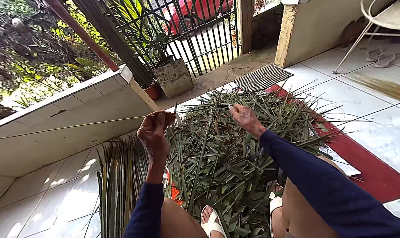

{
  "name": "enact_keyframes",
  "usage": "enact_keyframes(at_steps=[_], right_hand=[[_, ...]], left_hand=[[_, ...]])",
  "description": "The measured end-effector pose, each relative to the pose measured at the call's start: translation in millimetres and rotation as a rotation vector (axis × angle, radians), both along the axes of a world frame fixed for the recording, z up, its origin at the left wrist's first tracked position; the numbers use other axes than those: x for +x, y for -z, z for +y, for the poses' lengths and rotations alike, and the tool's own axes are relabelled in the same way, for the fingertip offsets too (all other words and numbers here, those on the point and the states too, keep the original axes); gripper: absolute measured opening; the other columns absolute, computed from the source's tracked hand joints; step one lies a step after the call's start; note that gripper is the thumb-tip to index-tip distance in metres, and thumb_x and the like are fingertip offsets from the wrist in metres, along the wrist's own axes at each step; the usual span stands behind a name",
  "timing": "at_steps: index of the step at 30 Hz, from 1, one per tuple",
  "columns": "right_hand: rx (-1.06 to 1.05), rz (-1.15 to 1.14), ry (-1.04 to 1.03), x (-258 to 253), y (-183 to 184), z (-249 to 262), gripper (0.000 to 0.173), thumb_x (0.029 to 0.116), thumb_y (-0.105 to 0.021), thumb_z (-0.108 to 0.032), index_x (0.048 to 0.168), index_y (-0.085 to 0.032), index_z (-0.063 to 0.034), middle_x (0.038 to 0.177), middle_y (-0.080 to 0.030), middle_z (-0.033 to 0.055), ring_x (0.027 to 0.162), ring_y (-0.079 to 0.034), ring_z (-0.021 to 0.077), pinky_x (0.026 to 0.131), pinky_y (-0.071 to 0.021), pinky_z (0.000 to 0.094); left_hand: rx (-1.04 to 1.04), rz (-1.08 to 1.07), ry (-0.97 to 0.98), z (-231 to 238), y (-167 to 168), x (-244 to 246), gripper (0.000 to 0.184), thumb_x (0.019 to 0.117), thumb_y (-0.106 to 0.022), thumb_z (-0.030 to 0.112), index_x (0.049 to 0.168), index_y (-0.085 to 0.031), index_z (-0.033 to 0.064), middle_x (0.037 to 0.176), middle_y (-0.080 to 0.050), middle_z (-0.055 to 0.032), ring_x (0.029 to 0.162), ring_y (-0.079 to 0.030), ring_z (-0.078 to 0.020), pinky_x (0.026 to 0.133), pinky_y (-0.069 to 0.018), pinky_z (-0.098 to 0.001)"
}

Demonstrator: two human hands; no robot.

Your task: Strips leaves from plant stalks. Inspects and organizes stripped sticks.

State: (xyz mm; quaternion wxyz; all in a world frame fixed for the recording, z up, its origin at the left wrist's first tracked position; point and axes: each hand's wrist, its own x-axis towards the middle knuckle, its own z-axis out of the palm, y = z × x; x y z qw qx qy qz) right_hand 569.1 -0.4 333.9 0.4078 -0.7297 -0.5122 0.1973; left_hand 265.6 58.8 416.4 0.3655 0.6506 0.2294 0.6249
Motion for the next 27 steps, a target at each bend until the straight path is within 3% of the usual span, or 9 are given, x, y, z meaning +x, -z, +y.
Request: enact_keyframes(at_steps=[2,5,13,17,18,20,21,24,27], right_hand=[[0.097,0.048,0.048,-0.1,-17.3,-8.2,0.042,0.1042,-0.056,-0.044,0.114,-0.07,-0.0047,0.094,-0.069,0.0168,0.088,-0.067,0.0332,0.08,-0.0525,0.0571],[0.336,0.098,0.01,-16.3,-38.0,-17.6,0.024,0.0966,-0.071,-0.031,0.109,-0.072,-0.0101,0.087,-0.068,0.0068,0.075,-0.063,0.0197,0.069,-0.0529,0.0438],[0.398,0.142,-0.272,-47.3,-53.5,-19.3,0.018,0.0968,-0.072,-0.026,0.109,-0.073,-0.0124,0.097,-0.075,-0.0005,0.081,-0.069,0.0092,0.074,-0.0574,0.0326],[0.252,0.17,-0.23,-36.6,-59.1,-40.0,0.032,0.0995,-0.067,-0.041,0.115,-0.071,-0.0141,0.083,-0.065,0.0055,0.064,-0.058,0.0181,0.056,-0.0478,0.0389],[0.257,0.138,-0.192,-33.4,-56.8,-39.2,0.035,0.102,-0.062,-0.045,0.118,-0.071,-0.0154,0.086,-0.067,0.0055,0.068,-0.061,0.0176,0.059,-0.0503,0.0395],[0.271,0.087,-0.136,-25.7,-53.3,-33.3,0.042,0.1062,-0.052,-0.046,0.129,-0.069,-0.016,0.113,-0.071,0.0059,0.1,-0.068,0.0171,0.088,-0.055,0.0434],[0.291,0.079,-0.12,-23.3,-53.2,-33.3,0.043,0.1073,-0.049,-0.046,0.132,-0.068,-0.0154,0.12,-0.07,0.0064,0.108,-0.067,0.0172,0.094,-0.0536,0.0435],[0.309,0.098,-0.106,-22.0,-51.8,-35.5,0.043,0.1084,-0.047,-0.046,0.13,-0.068,-0.0154,0.108,-0.071,0.0051,0.096,-0.067,0.0161,0.086,-0.0544,0.0424],[0.311,0.075,-0.1,-27.4,-45.9,-36.8,0.04,0.1028,-0.059,-0.042,0.128,-0.069,-0.0132,0.11,-0.068,0.0076,0.098,-0.066,0.0195,0.086,-0.0548,0.044]], left_hand=[[-0.091,-0.03,0.015,0.0,1.1,-1.3,0.017,0.1056,-0.057,0.008,0.114,-0.065,-0.0031,0.103,-0.075,-0.0183,0.093,-0.076,-0.0329,0.091,-0.063,-0.0495],[-0.168,-0.058,0.053,-0.2,3.2,3.4,0.016,0.1047,-0.058,0.009,0.113,-0.066,-0.0031,0.102,-0.075,-0.0187,0.092,-0.076,-0.0321,0.09,-0.0632,-0.0479],[-0.222,0.008,0.137,-6.5,6.9,29.8,0.017,0.1049,-0.059,0.01,0.111,-0.067,-0.004,0.099,-0.075,-0.0198,0.089,-0.076,-0.0324,0.087,-0.0639,-0.0475],[-0.222,-0.007,0.13,-5.1,7.4,37.0,0.016,0.1046,-0.059,0.01,0.11,-0.067,-0.0033,0.098,-0.076,-0.0191,0.087,-0.077,-0.0316,0.085,-0.0646,-0.0462],[-0.225,-0.016,0.122,-4.6,7.8,38.3,0.016,0.1046,-0.059,0.01,0.11,-0.067,-0.0033,0.097,-0.076,-0.0192,0.087,-0.077,-0.0319,0.085,-0.0647,-0.0463],[-0.223,-0.028,0.113,-3.0,9.5,40.0,0.017,0.1043,-0.06,0.01,0.11,-0.067,-0.0035,0.098,-0.076,-0.0194,0.087,-0.077,-0.0325,0.085,-0.0647,-0.0471],[-0.22,-0.028,0.111,-2.3,10.6,41.0,0.017,0.1042,-0.06,0.011,0.111,-0.067,-0.003,0.098,-0.076,-0.0191,0.088,-0.077,-0.0321,0.086,-0.0645,-0.0471],[-0.206,-0.012,0.11,-1.8,12.1,44.6,0.018,0.1042,-0.061,0.012,0.112,-0.068,-0.0023,0.099,-0.076,-0.0177,0.089,-0.077,-0.0311,0.088,-0.0638,-0.0467],[-0.206,0.001,0.133,-1.6,14.0,48.4,0.018,0.104,-0.061,0.012,0.112,-0.068,-0.0025,0.1,-0.076,-0.0177,0.09,-0.076,-0.0311,0.088,-0.0638,-0.047]])
